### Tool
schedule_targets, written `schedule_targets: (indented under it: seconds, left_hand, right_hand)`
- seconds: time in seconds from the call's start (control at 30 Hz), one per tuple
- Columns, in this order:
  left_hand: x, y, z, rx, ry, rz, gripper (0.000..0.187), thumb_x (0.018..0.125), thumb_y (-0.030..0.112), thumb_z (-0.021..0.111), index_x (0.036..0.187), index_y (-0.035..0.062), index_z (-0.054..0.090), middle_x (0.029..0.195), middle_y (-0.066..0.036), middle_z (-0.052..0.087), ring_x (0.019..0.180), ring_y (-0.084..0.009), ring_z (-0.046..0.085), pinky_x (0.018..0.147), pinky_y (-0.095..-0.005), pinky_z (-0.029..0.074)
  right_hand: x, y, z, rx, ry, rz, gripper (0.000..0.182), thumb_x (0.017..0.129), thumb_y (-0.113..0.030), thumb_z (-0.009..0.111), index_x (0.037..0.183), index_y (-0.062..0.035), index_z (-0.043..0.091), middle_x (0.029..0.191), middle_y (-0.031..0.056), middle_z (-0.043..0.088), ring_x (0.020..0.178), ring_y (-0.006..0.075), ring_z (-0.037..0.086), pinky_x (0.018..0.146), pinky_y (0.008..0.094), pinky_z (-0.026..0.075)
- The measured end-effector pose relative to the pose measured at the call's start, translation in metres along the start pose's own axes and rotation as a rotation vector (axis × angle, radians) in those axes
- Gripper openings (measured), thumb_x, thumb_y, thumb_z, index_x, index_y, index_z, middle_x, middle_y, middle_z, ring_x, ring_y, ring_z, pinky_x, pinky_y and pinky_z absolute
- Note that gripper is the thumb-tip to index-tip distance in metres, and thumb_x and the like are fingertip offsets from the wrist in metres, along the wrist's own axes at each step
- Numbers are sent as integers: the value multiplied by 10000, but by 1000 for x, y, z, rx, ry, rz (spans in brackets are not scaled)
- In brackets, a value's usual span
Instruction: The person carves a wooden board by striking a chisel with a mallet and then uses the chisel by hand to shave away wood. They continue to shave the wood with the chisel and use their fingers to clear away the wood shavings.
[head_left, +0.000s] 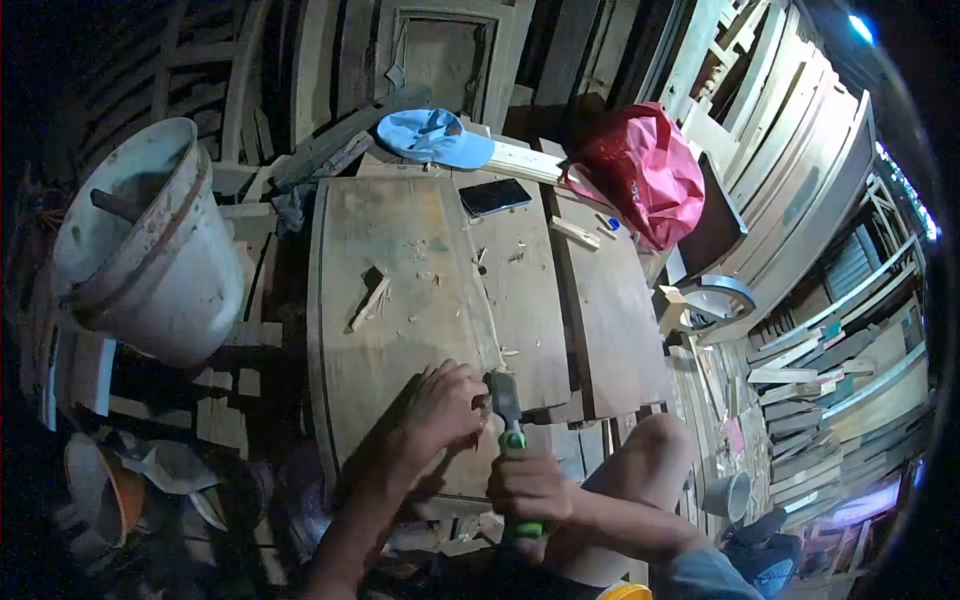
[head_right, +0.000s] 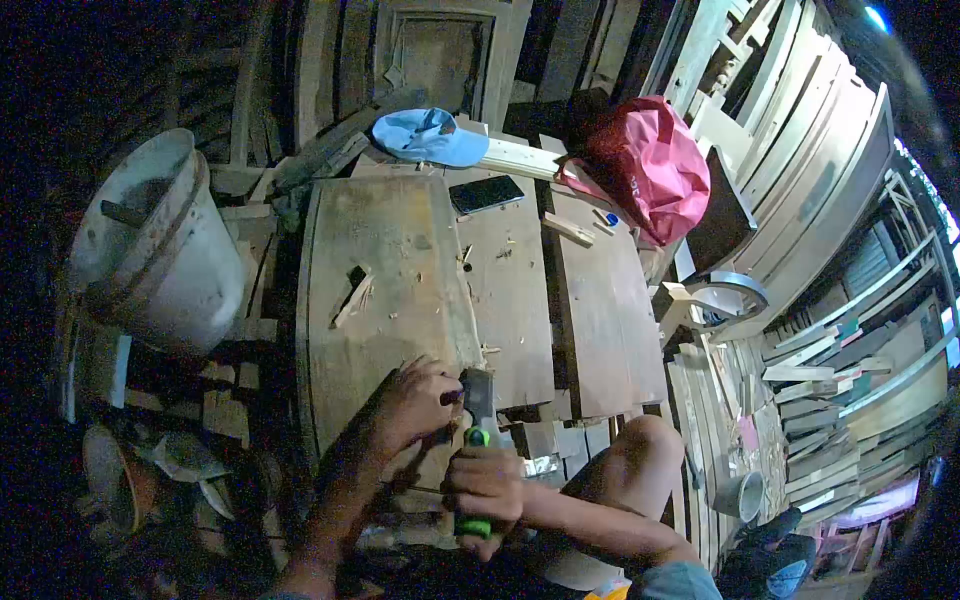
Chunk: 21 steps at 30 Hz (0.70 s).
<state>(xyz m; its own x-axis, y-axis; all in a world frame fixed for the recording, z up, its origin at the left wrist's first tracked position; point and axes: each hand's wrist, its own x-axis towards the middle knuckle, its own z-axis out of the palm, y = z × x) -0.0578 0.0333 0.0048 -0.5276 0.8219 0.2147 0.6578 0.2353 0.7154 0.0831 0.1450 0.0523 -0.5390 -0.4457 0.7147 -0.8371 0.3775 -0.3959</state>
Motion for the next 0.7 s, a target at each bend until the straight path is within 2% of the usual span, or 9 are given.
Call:
schedule_targets:
  seconds: [0.1, 0.13, 0.23, 0.37, 0.43, 0.5, 0.57, 0.67, 0.7]
  left_hand:
    - [0, -6, 8, 30, 83, 20, 115, 690, 172, 635, 753, 82, 670, 913, -89, 606, 923, -284, 553, 836, -414, 434]
    - [1, -7, 8, 32, 81, 18, 115, 690, 172, 635, 753, 82, 670, 913, -89, 606, 923, -284, 553, 836, -414, 434]
    - [3, -4, 6, 67, 124, 33, 134, 689, 200, 632, 748, 89, 679, 881, -83, 616, 902, -285, 555, 823, -404, 438]
    - [6, 0, 1, 49, 16, -50, 145, 690, 216, 637, 745, 98, 701, 853, -86, 629, 918, -281, 563, 843, -394, 435]
    - [5, 0, 2, 41, 59, -53, 150, 689, 219, 646, 737, 83, 685, 857, -93, 628, 913, -292, 562, 824, -393, 442]
    - [4, -3, 3, 45, 43, -47, 190, 685, 235, 667, 775, 69, 690, 892, -102, 631, 923, -300, 563, 832, -403, 444]
    - [5, -3, 3, 50, 35, -46, 236, 682, 251, 688, 813, 55, 694, 927, -112, 634, 934, -309, 563, 840, -413, 447]
    - [6, 2, 6, 34, 54, -29, 160, 704, 207, 646, 774, 68, 683, 881, -98, 627, 948, -308, 557, 887, -417, 416]
    - [6, 4, 7, 78, 68, -31, 172, 708, 204, 648, 814, 71, 677, 915, -107, 613, 975, -302, 549, 894, -427, 407]
  right_hand:
    - [7, -7, 3, -42, -93, -31, 468, 921, -450, 487, 781, -8, 549, 758, 131, 589, 644, 293, 595, 606, 413, 511]
    - [14, -8, -2, 45, -116, -6, 409, 923, -382, 496, 779, -3, 548, 762, 136, 585, 650, 296, 592, 626, 406, 517]
    - [10, 1, -6, 19, -57, -25, 395, 928, -363, 493, 784, 1, 548, 779, 136, 585, 666, 302, 592, 645, 403, 522]
    - [6, -1, 3, -73, -108, -57, 547, 927, -516, 445, 785, 2, 547, 744, 129, 567, 646, 307, 583, 615, 396, 511]
    - [14, -3, -3, -1, -127, -13, 489, 934, -453, 468, 767, -3, 558, 736, 127, 562, 643, 299, 580, 592, 382, 497]
    - [7, 2, -5, -59, -199, 40, 395, 745, -438, 604, 732, -47, 544, 789, 125, 575, 721, 322, 610, 658, 429, 519]
    - [0, 8, -3, -51, -102, -25, 405, 743, -439, 612, 736, -39, 547, 782, 130, 565, 685, 321, 598, 605, 422, 507]
    - [3, 9, -26, 9, -59, 63, 448, 786, -475, 597, 746, -30, 557, 793, 156, 567, 658, 337, 579, 510, 407, 446]
    - [13, 5, -33, -1, 47, 103, 449, 818, -457, 587, 732, -17, 552, 751, 157, 550, 617, 341, 556, 504, 400, 439]
